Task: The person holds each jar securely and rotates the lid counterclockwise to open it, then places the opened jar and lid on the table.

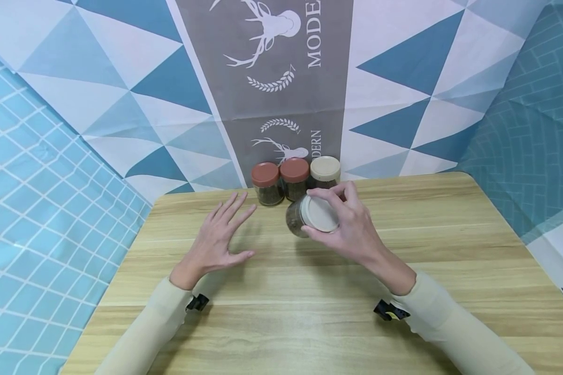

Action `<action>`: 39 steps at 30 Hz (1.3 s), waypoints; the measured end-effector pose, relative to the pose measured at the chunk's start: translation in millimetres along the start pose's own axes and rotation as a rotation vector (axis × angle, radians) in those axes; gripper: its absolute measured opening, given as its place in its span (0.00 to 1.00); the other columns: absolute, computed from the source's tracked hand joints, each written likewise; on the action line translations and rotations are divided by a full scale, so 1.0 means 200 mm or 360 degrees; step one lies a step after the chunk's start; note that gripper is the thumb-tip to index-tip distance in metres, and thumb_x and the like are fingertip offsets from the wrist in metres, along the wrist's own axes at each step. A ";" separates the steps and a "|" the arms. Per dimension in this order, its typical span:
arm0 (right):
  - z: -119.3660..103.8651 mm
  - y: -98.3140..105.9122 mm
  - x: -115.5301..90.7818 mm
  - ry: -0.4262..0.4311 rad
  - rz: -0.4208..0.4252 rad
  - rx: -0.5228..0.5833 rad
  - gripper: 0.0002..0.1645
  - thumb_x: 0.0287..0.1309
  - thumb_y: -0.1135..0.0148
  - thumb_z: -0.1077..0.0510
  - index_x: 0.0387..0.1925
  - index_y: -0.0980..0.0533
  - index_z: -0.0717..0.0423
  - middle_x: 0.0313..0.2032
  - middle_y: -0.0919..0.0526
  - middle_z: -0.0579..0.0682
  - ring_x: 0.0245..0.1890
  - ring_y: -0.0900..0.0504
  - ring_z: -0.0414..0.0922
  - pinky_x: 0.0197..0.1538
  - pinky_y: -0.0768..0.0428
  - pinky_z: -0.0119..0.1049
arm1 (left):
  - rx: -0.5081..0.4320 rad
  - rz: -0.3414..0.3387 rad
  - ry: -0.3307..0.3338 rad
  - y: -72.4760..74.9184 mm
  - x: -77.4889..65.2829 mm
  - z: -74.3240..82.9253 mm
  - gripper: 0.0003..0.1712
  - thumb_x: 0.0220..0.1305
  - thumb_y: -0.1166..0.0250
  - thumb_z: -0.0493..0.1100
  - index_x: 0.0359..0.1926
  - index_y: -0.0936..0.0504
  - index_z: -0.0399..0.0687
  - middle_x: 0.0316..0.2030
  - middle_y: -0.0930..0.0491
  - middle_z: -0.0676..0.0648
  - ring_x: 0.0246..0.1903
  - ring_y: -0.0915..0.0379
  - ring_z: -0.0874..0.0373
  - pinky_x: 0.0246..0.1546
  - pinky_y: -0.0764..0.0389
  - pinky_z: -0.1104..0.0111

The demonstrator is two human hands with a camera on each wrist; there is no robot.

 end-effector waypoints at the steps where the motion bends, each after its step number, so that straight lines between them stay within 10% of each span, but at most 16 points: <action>1: 0.00 0.00 0.00 0.0001 0.0000 -0.0002 0.43 0.42 0.08 0.56 0.65 0.15 0.45 0.52 0.24 0.62 0.52 0.21 0.50 0.45 0.16 0.44 | -0.0001 0.0010 -0.0009 0.00 0.00 0.01 0.59 0.73 0.63 0.90 0.87 0.33 0.60 0.90 0.40 0.41 0.87 0.39 0.32 0.77 0.28 0.26; 6: 0.00 -0.01 -0.01 0.0009 -0.0009 -0.0006 0.44 0.43 0.09 0.55 0.65 0.15 0.44 0.51 0.25 0.62 0.50 0.22 0.49 0.44 0.16 0.44 | -0.0103 0.0002 -0.0015 -0.01 0.01 0.03 0.59 0.72 0.57 0.90 0.89 0.37 0.60 0.90 0.42 0.41 0.87 0.39 0.33 0.74 0.23 0.27; 13: 0.00 -0.01 -0.01 -0.0003 -0.0013 0.0001 0.44 0.43 0.08 0.56 0.65 0.15 0.43 0.52 0.24 0.61 0.51 0.21 0.50 0.45 0.15 0.45 | -0.0605 -0.0011 0.0140 -0.02 0.04 0.04 0.71 0.55 0.19 0.61 0.92 0.47 0.52 0.91 0.42 0.41 0.87 0.39 0.37 0.84 0.32 0.33; 39: -0.03 -0.04 -0.01 -0.0001 -0.0041 -0.0013 0.43 0.44 0.08 0.54 0.65 0.16 0.44 0.51 0.25 0.61 0.50 0.19 0.52 0.44 0.16 0.44 | -0.0734 0.0075 0.0046 -0.06 0.18 0.13 0.77 0.45 0.11 0.58 0.90 0.44 0.46 0.88 0.37 0.39 0.86 0.37 0.41 0.85 0.29 0.41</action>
Point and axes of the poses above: each hand's wrist, its own x-axis towards the middle knuckle, its own y-axis out of the back of the hand, z = x × y, the point moved 5 cm from there along x, towards the middle knuckle
